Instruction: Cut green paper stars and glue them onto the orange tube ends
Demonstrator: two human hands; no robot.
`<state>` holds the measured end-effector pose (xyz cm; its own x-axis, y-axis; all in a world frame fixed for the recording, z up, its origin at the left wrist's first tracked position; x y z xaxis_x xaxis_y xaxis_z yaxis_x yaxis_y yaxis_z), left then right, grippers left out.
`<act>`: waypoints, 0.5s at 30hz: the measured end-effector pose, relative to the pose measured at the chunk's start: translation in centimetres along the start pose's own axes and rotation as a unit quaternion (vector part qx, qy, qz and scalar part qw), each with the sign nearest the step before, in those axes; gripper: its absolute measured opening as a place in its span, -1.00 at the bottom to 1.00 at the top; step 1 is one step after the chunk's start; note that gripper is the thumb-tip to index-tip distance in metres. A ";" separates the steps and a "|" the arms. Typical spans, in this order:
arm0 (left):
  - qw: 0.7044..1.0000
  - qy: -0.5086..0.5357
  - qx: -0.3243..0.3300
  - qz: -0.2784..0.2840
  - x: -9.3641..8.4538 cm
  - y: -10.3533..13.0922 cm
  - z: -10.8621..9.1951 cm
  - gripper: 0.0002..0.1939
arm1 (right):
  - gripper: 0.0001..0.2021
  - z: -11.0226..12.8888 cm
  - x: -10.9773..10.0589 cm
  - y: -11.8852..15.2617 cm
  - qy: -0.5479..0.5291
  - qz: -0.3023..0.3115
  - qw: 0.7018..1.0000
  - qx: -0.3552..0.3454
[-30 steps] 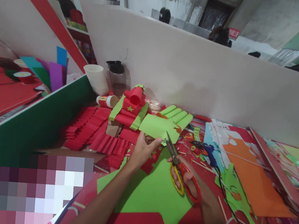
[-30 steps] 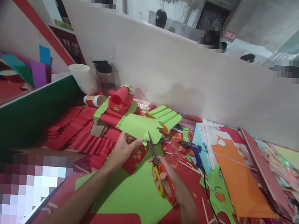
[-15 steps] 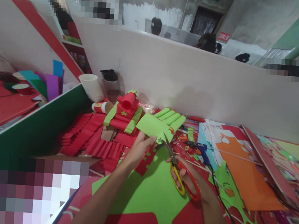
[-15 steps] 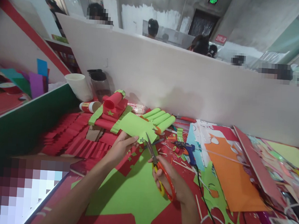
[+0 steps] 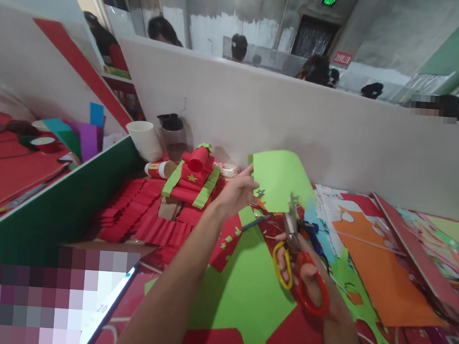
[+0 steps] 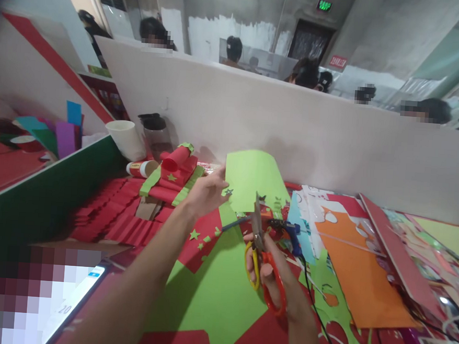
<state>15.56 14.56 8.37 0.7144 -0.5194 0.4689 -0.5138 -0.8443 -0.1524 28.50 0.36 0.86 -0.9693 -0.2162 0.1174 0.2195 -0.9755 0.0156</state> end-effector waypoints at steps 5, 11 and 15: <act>0.977 -0.184 -0.075 -0.081 -5.4 0.2 4.4 -0.51 | -0.45 -1.3 0.5 0.3 0.033 0.046 0.994 0.092; 0.948 -0.288 -0.065 -0.121 -6.8 0.1 5.5 -0.82 | -0.43 -2.4 0.3 2.8 0.016 0.117 0.975 0.191; 0.947 -0.283 -0.045 -0.142 -6.8 0.0 5.4 -0.86 | -0.37 -1.0 -1.1 3.4 0.007 0.110 0.981 0.160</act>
<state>13.25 17.34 0.46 0.9572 -0.2819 -0.0662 -0.2827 -0.9592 -0.0036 30.23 -2.73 -0.23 -0.8952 -0.4236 0.1383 0.4454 -0.8429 0.3018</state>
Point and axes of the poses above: each hand's wrist, its own y-axis away from the middle knuckle, its own x-axis out of the palm, z = x × y, the point moved 9 cm from there along -y, towards the middle knuckle, and after that the axes turned 5 degrees about -y, right-handed, at the moved point
